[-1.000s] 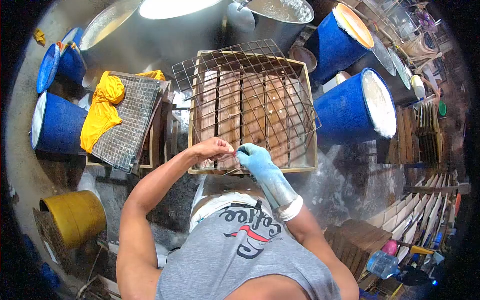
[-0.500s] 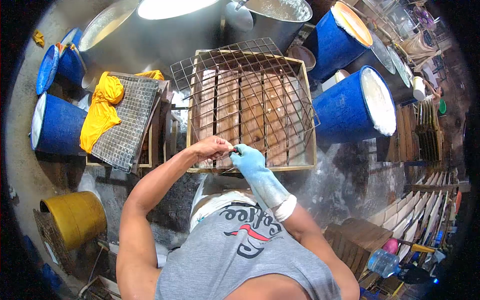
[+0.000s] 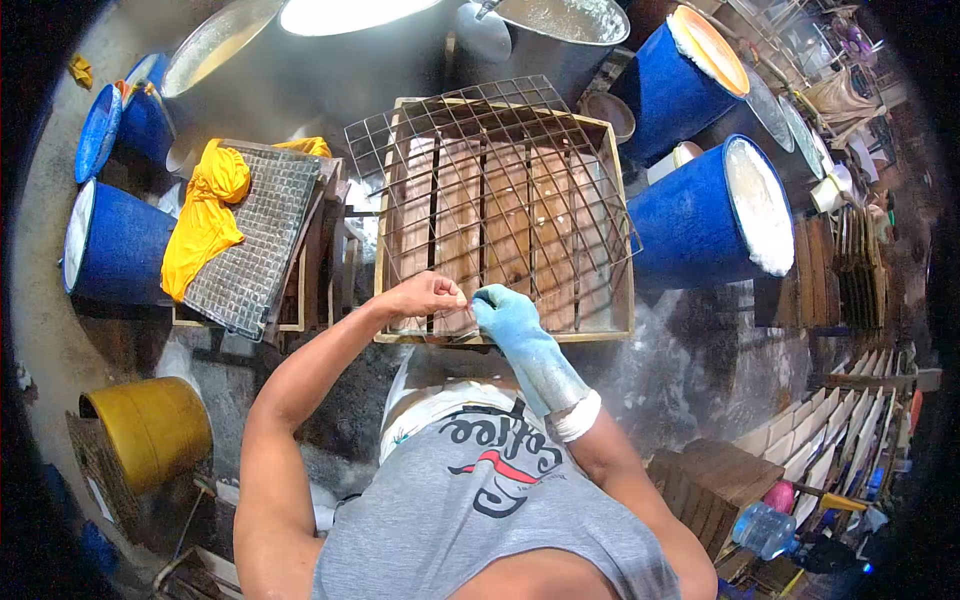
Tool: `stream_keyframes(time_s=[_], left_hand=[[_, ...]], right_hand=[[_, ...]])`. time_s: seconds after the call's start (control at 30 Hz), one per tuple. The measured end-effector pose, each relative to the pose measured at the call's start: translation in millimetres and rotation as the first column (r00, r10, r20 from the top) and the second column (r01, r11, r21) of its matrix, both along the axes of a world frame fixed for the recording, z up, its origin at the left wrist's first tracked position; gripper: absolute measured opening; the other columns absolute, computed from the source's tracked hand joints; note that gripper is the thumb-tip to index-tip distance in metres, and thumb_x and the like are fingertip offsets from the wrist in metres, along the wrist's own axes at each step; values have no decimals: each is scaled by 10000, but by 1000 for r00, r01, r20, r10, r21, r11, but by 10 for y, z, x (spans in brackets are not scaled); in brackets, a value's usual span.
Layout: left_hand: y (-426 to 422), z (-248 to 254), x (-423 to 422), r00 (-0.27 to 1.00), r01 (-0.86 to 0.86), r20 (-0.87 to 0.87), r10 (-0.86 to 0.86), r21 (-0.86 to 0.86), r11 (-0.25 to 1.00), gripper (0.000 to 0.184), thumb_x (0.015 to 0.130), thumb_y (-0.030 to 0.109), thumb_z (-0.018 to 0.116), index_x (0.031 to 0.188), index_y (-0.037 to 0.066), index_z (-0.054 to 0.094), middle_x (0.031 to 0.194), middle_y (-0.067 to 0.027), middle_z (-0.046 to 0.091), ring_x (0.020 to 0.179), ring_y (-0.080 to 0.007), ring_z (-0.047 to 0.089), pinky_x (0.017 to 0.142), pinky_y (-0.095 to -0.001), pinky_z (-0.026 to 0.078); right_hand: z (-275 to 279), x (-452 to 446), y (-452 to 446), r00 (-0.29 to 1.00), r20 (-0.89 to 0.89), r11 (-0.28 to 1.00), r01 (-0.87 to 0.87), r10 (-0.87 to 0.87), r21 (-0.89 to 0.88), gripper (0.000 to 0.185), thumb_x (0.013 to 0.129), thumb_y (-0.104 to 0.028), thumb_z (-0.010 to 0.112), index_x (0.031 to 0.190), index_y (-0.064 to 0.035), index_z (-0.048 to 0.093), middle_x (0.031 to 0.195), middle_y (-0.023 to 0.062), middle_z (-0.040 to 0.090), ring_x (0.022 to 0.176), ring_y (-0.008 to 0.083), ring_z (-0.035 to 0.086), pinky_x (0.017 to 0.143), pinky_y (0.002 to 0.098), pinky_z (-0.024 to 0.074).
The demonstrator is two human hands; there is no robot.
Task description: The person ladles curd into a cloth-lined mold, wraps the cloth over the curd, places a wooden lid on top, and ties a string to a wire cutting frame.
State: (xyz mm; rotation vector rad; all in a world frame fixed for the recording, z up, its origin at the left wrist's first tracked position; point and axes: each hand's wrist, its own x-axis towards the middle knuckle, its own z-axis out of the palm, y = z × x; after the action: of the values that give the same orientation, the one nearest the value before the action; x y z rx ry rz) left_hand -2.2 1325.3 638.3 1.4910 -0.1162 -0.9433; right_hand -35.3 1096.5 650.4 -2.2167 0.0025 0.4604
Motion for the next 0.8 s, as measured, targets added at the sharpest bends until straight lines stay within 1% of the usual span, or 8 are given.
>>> stream_keyframes(time_s=[0.13, 0.37, 0.43, 0.47, 0.57, 0.67, 0.73, 0.8], left_hand=[[7, -74, -19, 978, 35, 203, -43, 44, 998, 297, 980, 340, 746, 937, 47, 772, 739, 59, 607, 682, -49, 490, 583, -267, 384], [48, -286, -11, 983, 16, 181, -6, -53, 998, 316, 1010, 352, 716, 1007, 38, 756, 802, 67, 625, 711, -47, 502, 602, -259, 394], [63, -302, -5, 992, 26, 123, -11, -127, 992, 321, 1023, 357, 702, 1059, 40, 741, 819, 76, 623, 721, -43, 505, 612, -252, 396], [50, -181, -6, 992, 29, 123, -13, -127, 991, 321, 1023, 357, 702, 1059, 40, 741, 819, 76, 623, 721, -43, 505, 612, -252, 396], [39, -19, -6, 998, 24, 54, -18, -116, 993, 312, 1031, 350, 693, 1069, 42, 733, 829, 91, 610, 716, -31, 492, 604, -235, 374], [45, -43, 12, 996, 39, 83, -23, -189, 981, 284, 1036, 344, 684, 1051, 64, 730, 800, 110, 571, 668, -16, 440, 570, -222, 321], [76, -55, 44, 996, 89, -4, -90, -120, 989, 253, 1038, 338, 679, 1051, 89, 720, 787, 121, 551, 641, -3, 411, 560, -207, 300], [61, -119, 45, 998, 56, 7, -56, -138, 989, 244, 1041, 339, 673, 1056, 99, 716, 781, 124, 540, 632, -2, 397, 556, -206, 291]], right_hand=[[31, -17, -7, 999, 50, 999, -15, 17, -32, 294, 924, -298, 726, 1112, -74, 759, 989, 158, 775, 908, 272, 755, 834, 366, 573], [-57, 12, -20, 998, 53, 998, -35, 37, -49, 331, 919, -285, 746, 1171, -72, 744, 1007, 150, 779, 897, 241, 753, 825, 357, 574], [-115, 38, -50, 993, 34, 992, -118, 117, 44, 461, 930, -359, 668, 1315, -108, 679, 1199, 169, 747, 1113, 341, 720, 971, 417, 546], [-100, 47, -69, 993, 34, 992, -116, 114, 43, 461, 930, -359, 668, 1315, -108, 679, 1199, 169, 747, 1113, 341, 720, 971, 417, 546], [-9, 78, -90, 979, -79, 974, -175, 188, 145, 526, 919, -322, 711, 1375, -71, 639, 1217, 164, 750, 1108, 294, 731, 950, 384, 559], [79, 93, -1, 960, -207, 934, -109, 187, 339, 528, 900, -254, 763, 1364, -33, 646, 1186, 142, 756, 1073, 219, 725, 904, 338, 568], [117, 92, 75, 974, -210, 950, -12, 81, 311, 377, 902, -223, 798, 1231, -51, 734, 925, 41, 743, 786, 94, 651, 707, 270, 543], [156, 109, 96, 963, -267, 959, 34, 44, 280, 330, 901, -224, 799, 1175, -48, 750, 906, 39, 745, 778, 91, 649, 700, 270, 541]])
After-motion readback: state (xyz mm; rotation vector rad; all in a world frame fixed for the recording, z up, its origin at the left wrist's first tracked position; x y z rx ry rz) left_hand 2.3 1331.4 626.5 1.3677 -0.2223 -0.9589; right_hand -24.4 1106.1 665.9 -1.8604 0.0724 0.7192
